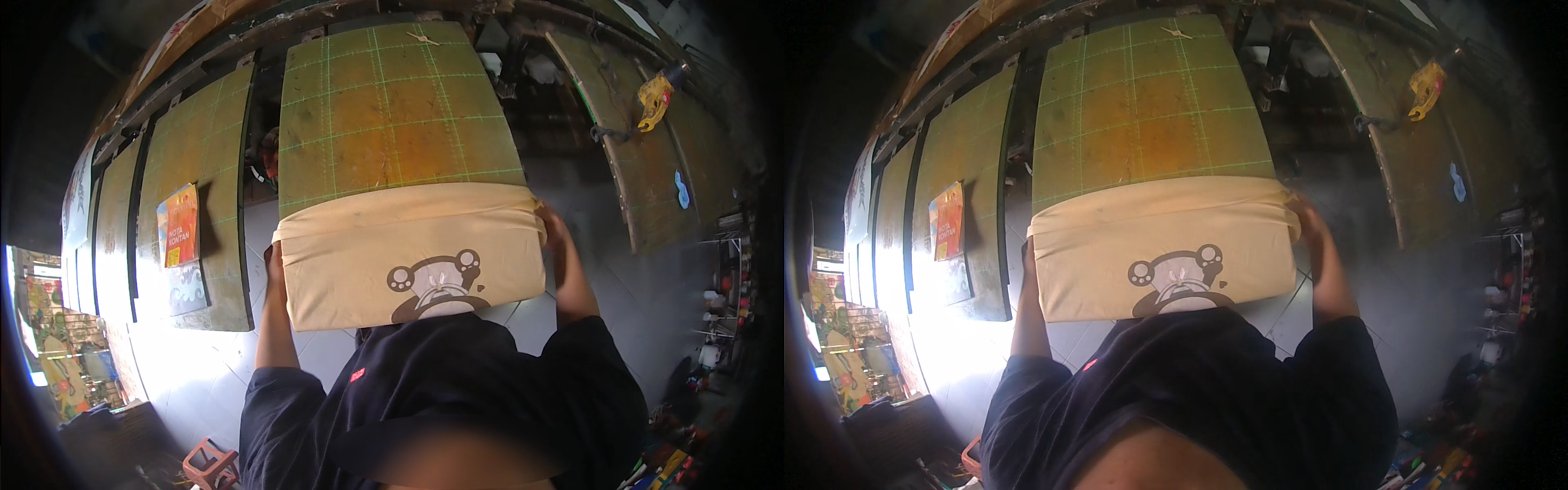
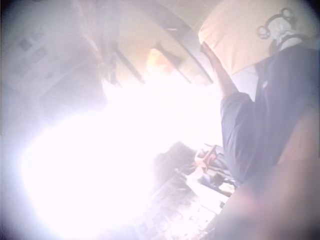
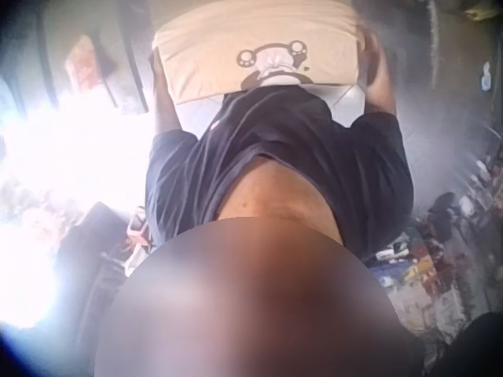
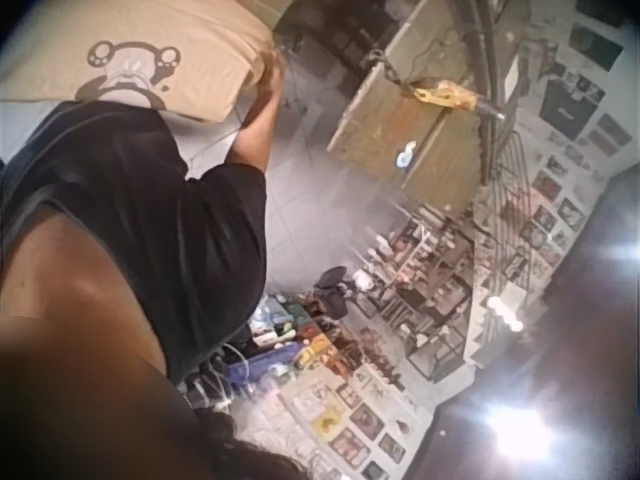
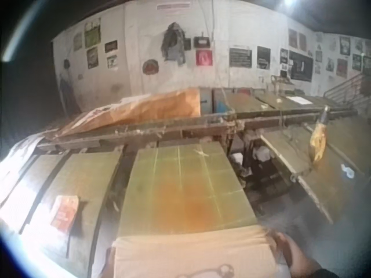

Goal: The person prepares a t-shirt for screen printing by placing it on a heat press, then retrieves a screen printing frame and uses a squeegee to spread ink across the screen. The t-shirt is handled and positioned multiple times before the final printing step.

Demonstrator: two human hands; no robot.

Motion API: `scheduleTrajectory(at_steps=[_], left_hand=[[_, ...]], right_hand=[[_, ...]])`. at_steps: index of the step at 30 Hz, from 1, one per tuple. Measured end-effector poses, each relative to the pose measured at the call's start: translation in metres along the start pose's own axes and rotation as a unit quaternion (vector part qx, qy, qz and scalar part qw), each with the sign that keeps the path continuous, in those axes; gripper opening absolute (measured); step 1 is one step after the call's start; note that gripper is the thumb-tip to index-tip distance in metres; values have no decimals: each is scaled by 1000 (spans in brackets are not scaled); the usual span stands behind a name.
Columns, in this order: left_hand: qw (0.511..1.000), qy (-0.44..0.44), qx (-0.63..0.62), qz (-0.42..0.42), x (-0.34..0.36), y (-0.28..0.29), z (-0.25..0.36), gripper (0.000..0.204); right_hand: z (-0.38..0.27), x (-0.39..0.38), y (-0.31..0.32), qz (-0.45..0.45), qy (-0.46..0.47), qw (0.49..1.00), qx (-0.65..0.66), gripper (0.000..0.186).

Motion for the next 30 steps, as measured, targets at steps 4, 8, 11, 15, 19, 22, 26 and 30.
scheduleTrajectory(at_steps=[4,8,11,15,19,22,26,30], left_hand=[[980,-162,112,13,40,2,7,35],[937,-303,175,11,72,-7,46,37],[908,-374,191,-1,101,-24,80,40],[893,-369,259,23,175,-20,100,46],[881,-277,380,58,250,-19,114,51],[941,-116,284,142,237,-83,132,49],[908,-111,397,81,267,-99,128,41],[916,-123,371,95,266,-105,116,33]], right_hand=[[-24,24,17,202,95,963,-155,33],[-86,43,23,295,338,802,-395,24],[-131,60,-8,319,337,834,-298,25],[-179,113,-22,324,349,807,-350,27],[-212,177,-35,315,327,800,-392,29],[-223,197,-32,323,297,816,-376,31],[-234,223,-37,343,293,774,-444,34],[-233,226,-20,356,260,727,-526,28]])
Point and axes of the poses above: each hand's wrist, its own x-axis towards the middle knuckle, its own y-axis out of the back of the hand, z = x × y, the point moved 8 cm from there along x, towards the middle knuckle, and after that the axes turned 8 degrees about -y, right-handed, at the moved point
